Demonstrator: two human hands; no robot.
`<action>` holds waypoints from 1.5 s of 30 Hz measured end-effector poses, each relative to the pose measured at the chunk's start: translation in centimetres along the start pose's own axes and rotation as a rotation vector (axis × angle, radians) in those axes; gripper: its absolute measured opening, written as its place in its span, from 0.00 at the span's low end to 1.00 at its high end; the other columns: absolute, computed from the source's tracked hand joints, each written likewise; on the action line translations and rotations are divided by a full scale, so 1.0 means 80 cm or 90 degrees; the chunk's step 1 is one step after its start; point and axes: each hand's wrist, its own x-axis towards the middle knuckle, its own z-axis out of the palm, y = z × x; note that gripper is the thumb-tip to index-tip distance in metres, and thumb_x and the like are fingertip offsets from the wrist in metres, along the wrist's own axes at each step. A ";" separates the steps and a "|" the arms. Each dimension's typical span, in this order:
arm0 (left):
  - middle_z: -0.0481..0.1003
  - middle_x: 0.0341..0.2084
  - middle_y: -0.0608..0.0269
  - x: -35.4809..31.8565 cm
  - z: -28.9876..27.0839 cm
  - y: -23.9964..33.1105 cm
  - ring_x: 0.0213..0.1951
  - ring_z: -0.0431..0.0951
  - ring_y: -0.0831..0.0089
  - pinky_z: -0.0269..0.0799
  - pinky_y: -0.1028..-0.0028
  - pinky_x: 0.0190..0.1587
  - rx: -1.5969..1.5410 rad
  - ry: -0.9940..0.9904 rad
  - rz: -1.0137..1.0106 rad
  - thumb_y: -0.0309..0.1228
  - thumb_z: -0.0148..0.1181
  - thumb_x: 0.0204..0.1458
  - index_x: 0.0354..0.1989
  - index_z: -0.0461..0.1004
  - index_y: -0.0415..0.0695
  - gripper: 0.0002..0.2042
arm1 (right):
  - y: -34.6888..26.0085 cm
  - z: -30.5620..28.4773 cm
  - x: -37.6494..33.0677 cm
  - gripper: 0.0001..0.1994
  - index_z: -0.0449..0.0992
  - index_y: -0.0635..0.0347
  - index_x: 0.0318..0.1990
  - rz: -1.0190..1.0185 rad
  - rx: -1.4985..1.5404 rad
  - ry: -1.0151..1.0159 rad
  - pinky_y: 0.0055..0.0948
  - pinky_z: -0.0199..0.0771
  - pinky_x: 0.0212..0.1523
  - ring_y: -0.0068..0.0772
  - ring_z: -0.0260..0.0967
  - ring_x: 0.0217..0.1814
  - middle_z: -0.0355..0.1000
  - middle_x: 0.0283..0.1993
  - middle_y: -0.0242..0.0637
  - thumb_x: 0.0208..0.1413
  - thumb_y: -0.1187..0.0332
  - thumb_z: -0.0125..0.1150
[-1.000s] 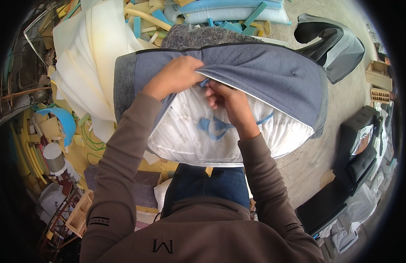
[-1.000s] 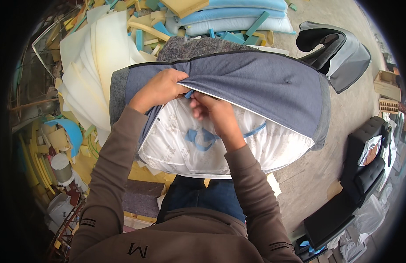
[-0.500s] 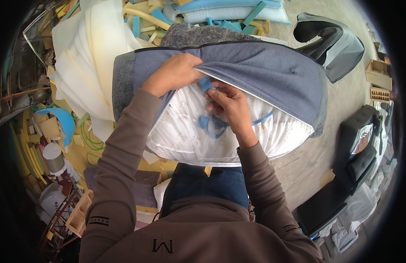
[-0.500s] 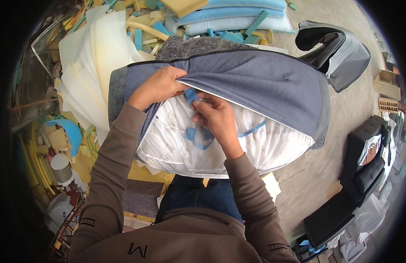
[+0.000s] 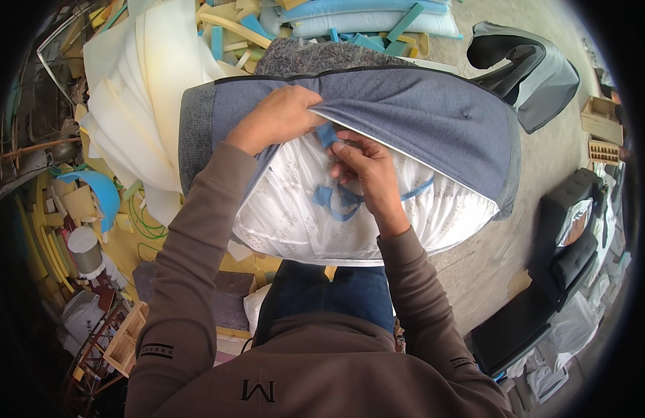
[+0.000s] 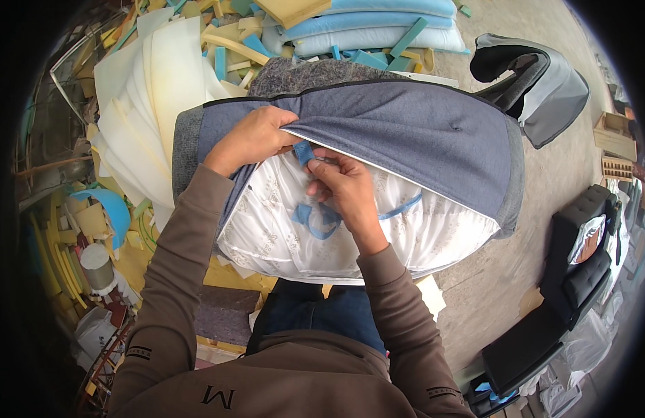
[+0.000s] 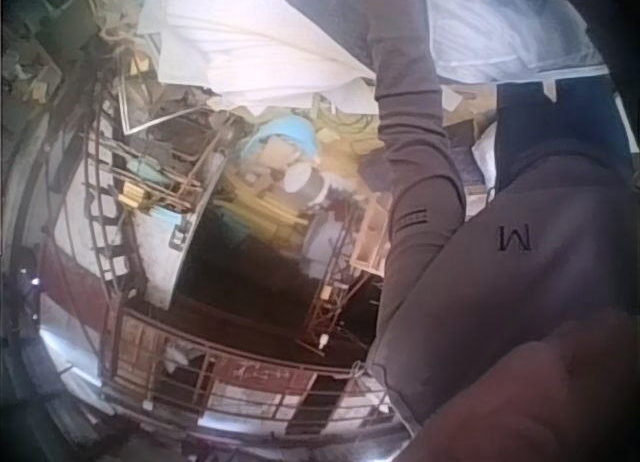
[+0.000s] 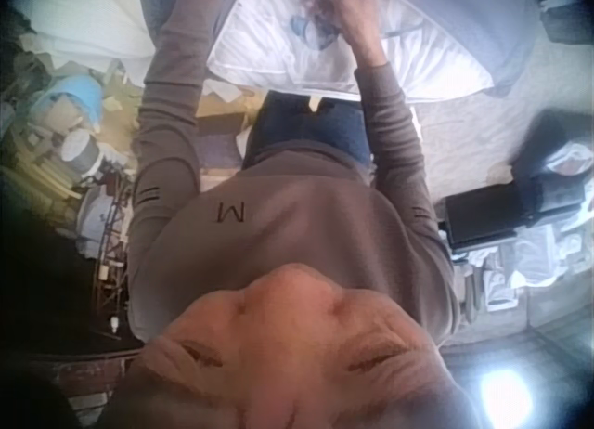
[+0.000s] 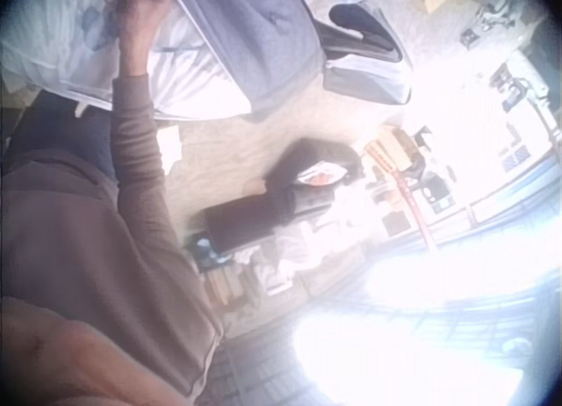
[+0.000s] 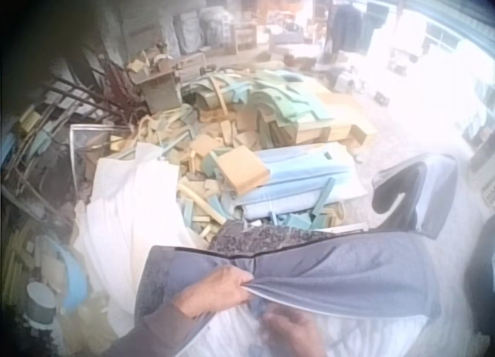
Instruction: The person stuffs a large white cushion insert into a grey fabric cover and secures it by tying blue ribbons along the opening. The person repeatedly adjusts the fabric and ties multiple ribbons to close the cover.
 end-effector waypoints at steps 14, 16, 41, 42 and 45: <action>0.72 0.15 0.59 0.000 0.001 -0.002 0.19 0.72 0.71 0.65 0.66 0.26 0.022 0.017 0.022 0.34 0.65 0.57 0.29 0.77 0.35 0.13 | -0.001 0.005 0.027 0.05 0.81 0.62 0.44 -0.011 -0.010 -0.030 0.21 0.67 0.23 0.21 0.74 0.24 0.81 0.34 0.33 0.66 0.70 0.65; 0.73 0.16 0.58 0.000 0.001 -0.002 0.20 0.73 0.68 0.65 0.64 0.27 0.030 0.018 0.029 0.34 0.65 0.57 0.29 0.77 0.35 0.13 | 0.000 0.010 0.031 0.05 0.82 0.63 0.42 -0.022 0.045 -0.018 0.22 0.67 0.21 0.22 0.74 0.22 0.80 0.33 0.33 0.66 0.72 0.64; 0.79 0.46 0.54 -0.064 0.019 0.014 0.52 0.77 0.49 0.74 0.58 0.55 0.144 0.169 0.269 0.23 0.69 0.45 0.45 0.77 0.39 0.16 | 0.013 0.018 -0.093 0.12 0.80 0.65 0.52 -0.112 -0.504 0.068 0.26 0.76 0.42 0.27 0.82 0.38 0.84 0.35 0.40 0.65 0.69 0.67; 0.78 0.47 0.55 -0.077 0.018 0.020 0.53 0.77 0.50 0.73 0.59 0.57 0.118 0.190 0.292 0.22 0.70 0.45 0.47 0.77 0.40 0.18 | 0.010 0.013 -0.101 0.12 0.80 0.65 0.53 -0.120 -0.431 0.069 0.25 0.75 0.44 0.25 0.81 0.40 0.84 0.36 0.38 0.66 0.69 0.66; 0.78 0.47 0.55 -0.125 0.020 0.040 0.51 0.78 0.52 0.75 0.60 0.57 0.082 0.227 0.305 0.23 0.72 0.46 0.51 0.77 0.40 0.21 | 0.001 -0.001 -0.118 0.11 0.79 0.66 0.54 -0.087 -0.227 0.063 0.24 0.74 0.49 0.21 0.77 0.45 0.83 0.41 0.33 0.71 0.70 0.62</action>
